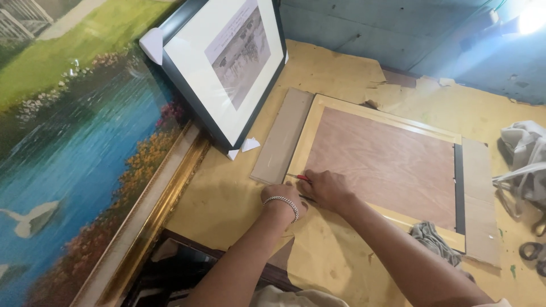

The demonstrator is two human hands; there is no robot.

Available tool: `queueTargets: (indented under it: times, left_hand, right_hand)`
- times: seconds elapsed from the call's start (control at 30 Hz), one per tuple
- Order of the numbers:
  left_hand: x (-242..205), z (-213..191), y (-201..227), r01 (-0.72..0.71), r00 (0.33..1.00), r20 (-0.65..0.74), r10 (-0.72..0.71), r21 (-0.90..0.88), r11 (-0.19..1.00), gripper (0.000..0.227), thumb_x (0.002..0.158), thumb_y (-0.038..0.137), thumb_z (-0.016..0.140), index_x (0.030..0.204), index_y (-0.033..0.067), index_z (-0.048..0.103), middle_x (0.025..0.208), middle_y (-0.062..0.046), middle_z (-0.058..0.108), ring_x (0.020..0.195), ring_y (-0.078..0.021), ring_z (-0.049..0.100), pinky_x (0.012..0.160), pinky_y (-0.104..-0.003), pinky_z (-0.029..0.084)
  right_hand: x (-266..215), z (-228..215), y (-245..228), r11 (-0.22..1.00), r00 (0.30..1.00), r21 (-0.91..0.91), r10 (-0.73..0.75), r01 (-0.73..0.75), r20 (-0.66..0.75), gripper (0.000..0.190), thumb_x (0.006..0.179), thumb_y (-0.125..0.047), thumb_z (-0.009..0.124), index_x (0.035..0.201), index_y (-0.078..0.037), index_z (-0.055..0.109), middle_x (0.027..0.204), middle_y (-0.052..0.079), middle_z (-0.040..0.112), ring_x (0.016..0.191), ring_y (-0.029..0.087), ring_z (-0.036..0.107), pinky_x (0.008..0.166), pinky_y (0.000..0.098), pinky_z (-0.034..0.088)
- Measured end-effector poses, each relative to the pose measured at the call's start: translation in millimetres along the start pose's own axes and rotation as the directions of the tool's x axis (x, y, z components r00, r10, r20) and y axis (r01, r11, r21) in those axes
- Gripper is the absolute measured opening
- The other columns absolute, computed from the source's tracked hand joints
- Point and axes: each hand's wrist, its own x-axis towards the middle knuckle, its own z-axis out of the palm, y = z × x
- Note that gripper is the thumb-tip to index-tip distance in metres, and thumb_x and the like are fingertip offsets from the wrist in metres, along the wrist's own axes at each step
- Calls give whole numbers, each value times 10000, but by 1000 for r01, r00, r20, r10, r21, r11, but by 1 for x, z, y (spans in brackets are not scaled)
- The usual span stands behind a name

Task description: Applying adhesive tape to the back of a picture frame to secure the backing and seal the artwork.

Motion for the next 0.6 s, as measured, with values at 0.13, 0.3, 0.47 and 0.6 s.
queueTargets:
  times: [0.13, 0.3, 0.47, 0.6]
  left_hand:
    - [14, 9, -2, 16, 1000, -22, -16, -26, 1000, 584, 794, 377, 351, 1216, -21, 413, 1176, -120, 549, 1125, -255, 506, 907, -408, 405]
    - [13, 10, -3, 25, 999, -33, -26, -51, 998, 585, 795, 388, 380, 1217, -17, 403, 1169, -122, 556, 1116, -259, 514, 909, -404, 407]
    - [9, 6, -1, 26, 999, -18, -27, -40, 999, 565, 810, 372, 366, 1222, -13, 402, 1184, -116, 548, 1128, -253, 505, 913, -405, 405]
    - [7, 5, 2, 34, 999, -25, -34, 8, 999, 523, 818, 282, 309, 1226, -31, 405, 1178, -108, 551, 1121, -248, 510, 897, -405, 409]
  right_hand:
    - [4, 3, 2, 1000, 1000, -20, -7, 7, -3, 420, 831, -579, 293, 950, -249, 524, 839, 153, 648, 891, 338, 628, 774, 422, 485]
    - [5, 8, 5, 1000, 1000, -19, -4, 4, -10, 420, 833, -584, 293, 953, -255, 526, 827, 138, 651, 887, 326, 632, 762, 422, 489]
    - [6, 6, 3, 1000, 1000, -28, -4, 3, -10, 426, 829, -584, 286, 955, -258, 530, 842, 139, 652, 894, 320, 631, 773, 420, 484]
    - [12, 8, 4, 998, 1000, -70, -4, 4, -9, 434, 824, -585, 263, 947, -271, 536, 843, 107, 658, 894, 293, 637, 775, 406, 481]
